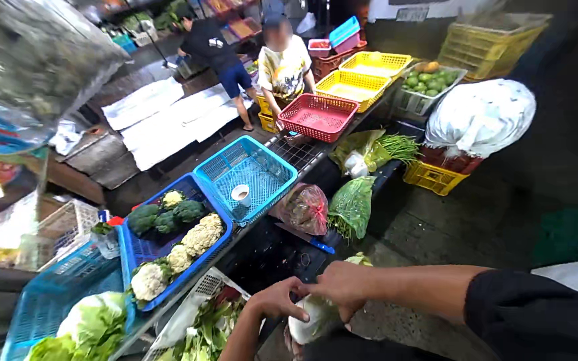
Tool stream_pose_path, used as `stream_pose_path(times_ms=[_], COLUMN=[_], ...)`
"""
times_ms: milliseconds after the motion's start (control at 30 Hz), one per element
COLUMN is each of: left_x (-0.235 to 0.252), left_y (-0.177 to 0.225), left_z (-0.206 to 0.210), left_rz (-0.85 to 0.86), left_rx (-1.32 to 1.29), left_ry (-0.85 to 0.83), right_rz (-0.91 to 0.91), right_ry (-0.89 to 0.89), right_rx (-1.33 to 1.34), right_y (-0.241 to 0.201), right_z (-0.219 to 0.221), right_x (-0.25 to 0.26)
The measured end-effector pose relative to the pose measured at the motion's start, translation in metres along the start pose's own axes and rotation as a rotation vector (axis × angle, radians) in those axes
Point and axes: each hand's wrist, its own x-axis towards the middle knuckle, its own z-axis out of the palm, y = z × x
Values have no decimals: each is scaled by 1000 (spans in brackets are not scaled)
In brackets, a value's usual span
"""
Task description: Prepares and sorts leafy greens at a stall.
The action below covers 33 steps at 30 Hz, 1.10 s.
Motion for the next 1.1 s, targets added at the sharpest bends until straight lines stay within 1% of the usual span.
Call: stream_pose_path(times_ms=[100, 167, 233, 333, 367, 433, 467, 533, 567, 600, 633, 667, 700, 733, 767, 800, 833, 900, 933, 967, 1000, 1033, 1100], left_x=[-11, -26, -51, -100, -117, -147, -156, -167, -170, -170, -171, -173, -174, -177, -179, -182, -182, -185, -191, -200, -210, -221, -237], left_y=[5, -5, -26, -64, -80, -115, -132, -162, -171, -174, -175, -173, -168, -158, -141, -121, -102, -71, -60, -55, -55, -61, -86], left_z=[7, 7, 5, -4, -5, -3, 3, 28, 45, 61, 74, 82, 84, 82, 77, 71, 63, 56, 56, 57, 60, 64, 70], left_rz=[31, 39, -9, -153, -169, -143, -106, 3, 73, 153, 229, 294, 331, 321, 273, 229, 224, 338, 427, 504, 556, 571, 518], left_rx=[28, 17, 60, 198, 157, -80, -254, -603, -736, -812, -814, -733, -575, -374, -170, -5, 127, 309, 347, 341, 286, 205, -44], left_ry=[-75, -66, 13, 215, 266, 348, 389, 506, 590, 700, 814, 913, 984, 1013, 994, 926, 833, 715, 702, 707, 736, 775, 843], right_rz=[-85, -93, -67, 3, 33, 80, 94, 154, 203, 255, 316, 383, 441, 475, 470, 425, 388, 431, 397, 327, 246, 225, 215], right_ry=[-68, -90, -52, 40, 74, 135, 164, 199, 215, 243, 268, 286, 292, 291, 277, 267, 239, 225, 228, 244, 269, 287, 312], right_rx=[-80, -122, -113, -77, -45, 28, 77, 244, 342, 442, 520, 572, 596, 579, 564, 550, 586, 803, 884, 929, 946, 980, 1107], right_y=[-32, -46, -52, -64, -72, -90, -98, -116, -124, -129, -131, -133, -135, -135, -138, -144, -159, -208, -217, -207, -186, -171, -161], right_z=[-8, -10, -2, 5, 8, 15, 18, 26, 32, 40, 47, 53, 58, 64, 71, 76, 72, 38, 25, 24, 35, 41, 32], right_x=[20, 37, 55, 80, 87, 100, 108, 127, 137, 146, 157, 168, 178, 188, 194, 197, 192, 166, 158, 157, 162, 164, 155])
